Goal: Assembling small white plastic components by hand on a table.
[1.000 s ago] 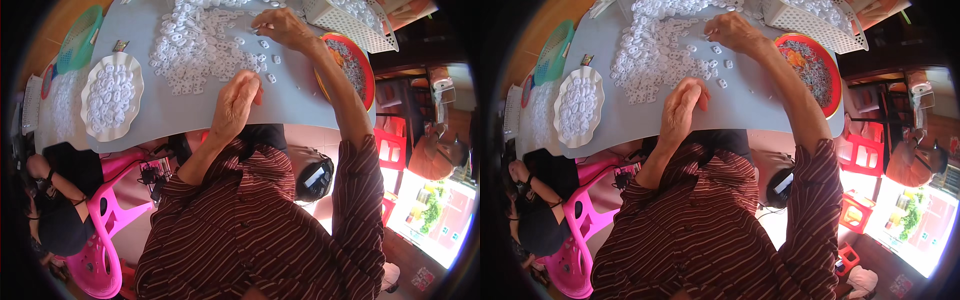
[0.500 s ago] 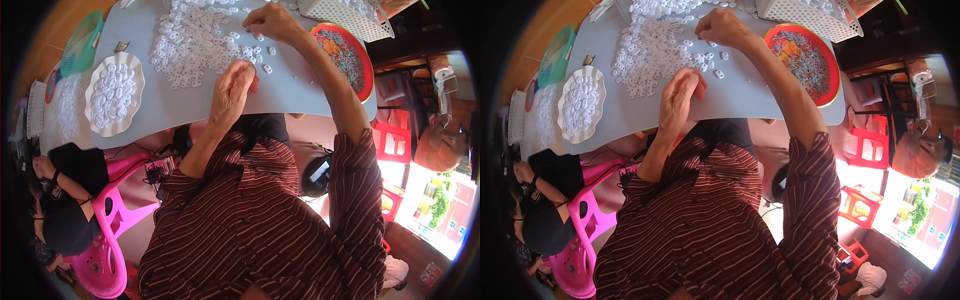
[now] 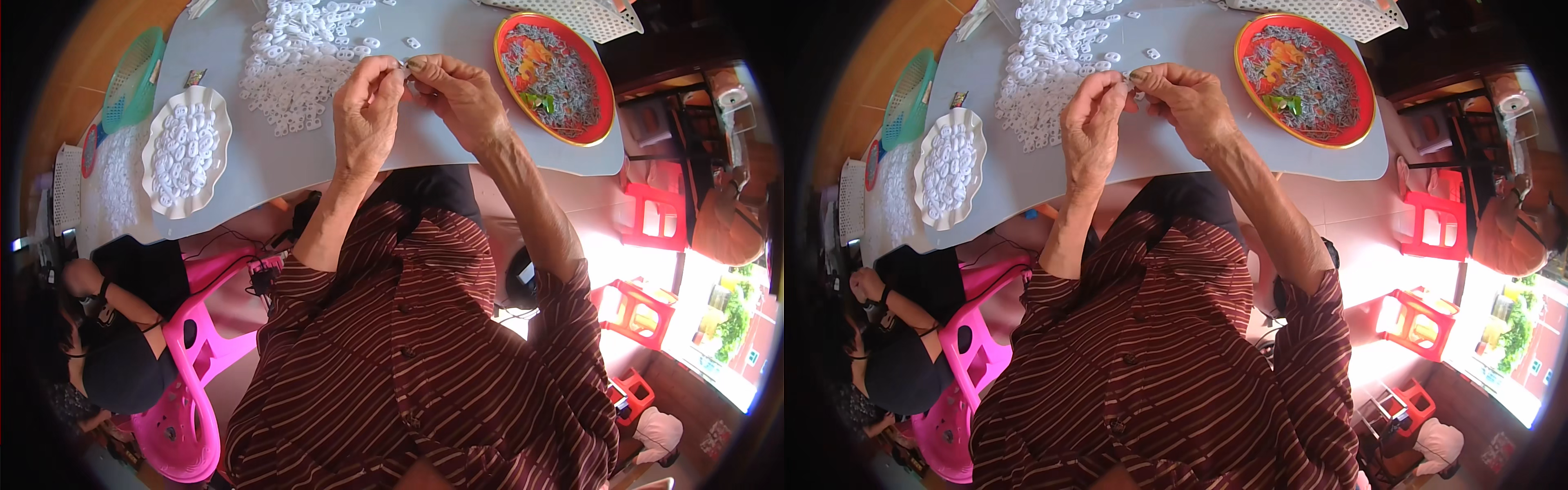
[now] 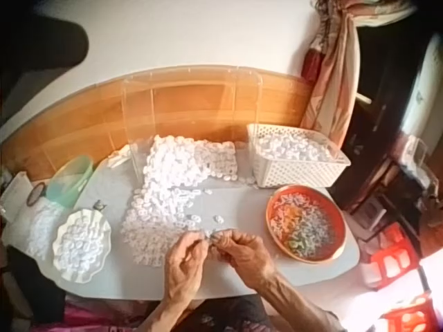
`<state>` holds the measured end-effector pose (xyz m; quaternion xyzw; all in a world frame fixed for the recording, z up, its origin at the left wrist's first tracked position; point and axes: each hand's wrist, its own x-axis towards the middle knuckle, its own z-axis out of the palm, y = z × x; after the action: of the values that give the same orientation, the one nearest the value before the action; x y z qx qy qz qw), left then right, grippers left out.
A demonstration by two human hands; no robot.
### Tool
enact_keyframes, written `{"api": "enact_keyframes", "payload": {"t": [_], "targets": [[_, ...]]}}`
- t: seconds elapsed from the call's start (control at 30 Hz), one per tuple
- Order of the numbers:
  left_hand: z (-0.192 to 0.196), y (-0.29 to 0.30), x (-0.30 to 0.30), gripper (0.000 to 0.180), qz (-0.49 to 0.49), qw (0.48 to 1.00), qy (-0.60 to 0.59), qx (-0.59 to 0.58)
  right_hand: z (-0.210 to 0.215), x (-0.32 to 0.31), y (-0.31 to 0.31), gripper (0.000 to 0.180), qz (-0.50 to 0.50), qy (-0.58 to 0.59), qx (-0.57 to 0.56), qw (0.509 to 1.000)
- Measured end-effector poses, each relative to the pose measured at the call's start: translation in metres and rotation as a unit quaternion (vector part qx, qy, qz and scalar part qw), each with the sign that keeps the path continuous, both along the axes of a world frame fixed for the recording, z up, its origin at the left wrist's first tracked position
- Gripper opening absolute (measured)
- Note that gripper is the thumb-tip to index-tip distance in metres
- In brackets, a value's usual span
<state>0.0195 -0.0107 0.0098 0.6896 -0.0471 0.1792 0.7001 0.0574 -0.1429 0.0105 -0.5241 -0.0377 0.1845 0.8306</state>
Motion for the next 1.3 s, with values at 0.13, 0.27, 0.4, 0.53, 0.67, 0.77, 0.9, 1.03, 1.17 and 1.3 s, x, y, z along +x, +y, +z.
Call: {"api": "enact_keyframes", "payload": {"t": [0.13,0.27,0.4,0.53,0.67,0.77,0.9,1.03,1.17,1.3], "targets": [[0.005,0.002,-0.001,0.011,-0.005,0.999,0.009,0.033,0.017,-0.005,-0.006,0.017,-0.035,-0.122,-0.163,0.978],[0.01,0.001,-0.003,0.013,-0.03,0.999,0.011,0.035,0.024,-0.004,-0.01,0.012,-0.013,-0.258,-0.243,0.935],[0.006,-0.001,-0.003,0.021,-0.065,0.993,0.063,-0.077,0.015,-0.011,-0.002,0.012,-0.056,-0.176,-0.084,0.979],[-0.003,-0.007,-0.005,0.018,-0.072,0.985,0.059,-0.143,0.022,-0.016,-0.008,0.015,-0.069,-0.176,-0.161,0.969],[-0.01,-0.004,-0.009,0.018,-0.074,0.988,0.104,-0.087,0.033,0.019,-0.063,0.017,-0.158,-0.37,-0.423,0.812],[-0.015,-0.007,-0.012,0.016,-0.065,0.988,0.088,-0.109,0.032,0.067,-0.129,0.012,-0.204,-0.424,-0.554,0.686],[-0.015,-0.007,-0.012,0.015,-0.077,0.99,0.078,-0.088,0.024,0.092,-0.172,0.013,-0.119,-0.435,-0.615,0.646],[-0.017,-0.005,-0.012,0.014,-0.093,0.992,0.062,-0.064,0.012,0.102,-0.176,0.013,-0.097,-0.484,-0.62,0.609],[-0.011,-0.006,-0.014,0.014,-0.087,0.994,0.072,-0.007,0.018,0.102,-0.174,0.013,-0.061,-0.468,-0.645,0.601],[-0.012,-0.005,-0.014,0.015,-0.085,0.994,0.07,0.007,0.026,0.101,-0.179,0.012,-0.065,-0.413,-0.641,0.644]]}}
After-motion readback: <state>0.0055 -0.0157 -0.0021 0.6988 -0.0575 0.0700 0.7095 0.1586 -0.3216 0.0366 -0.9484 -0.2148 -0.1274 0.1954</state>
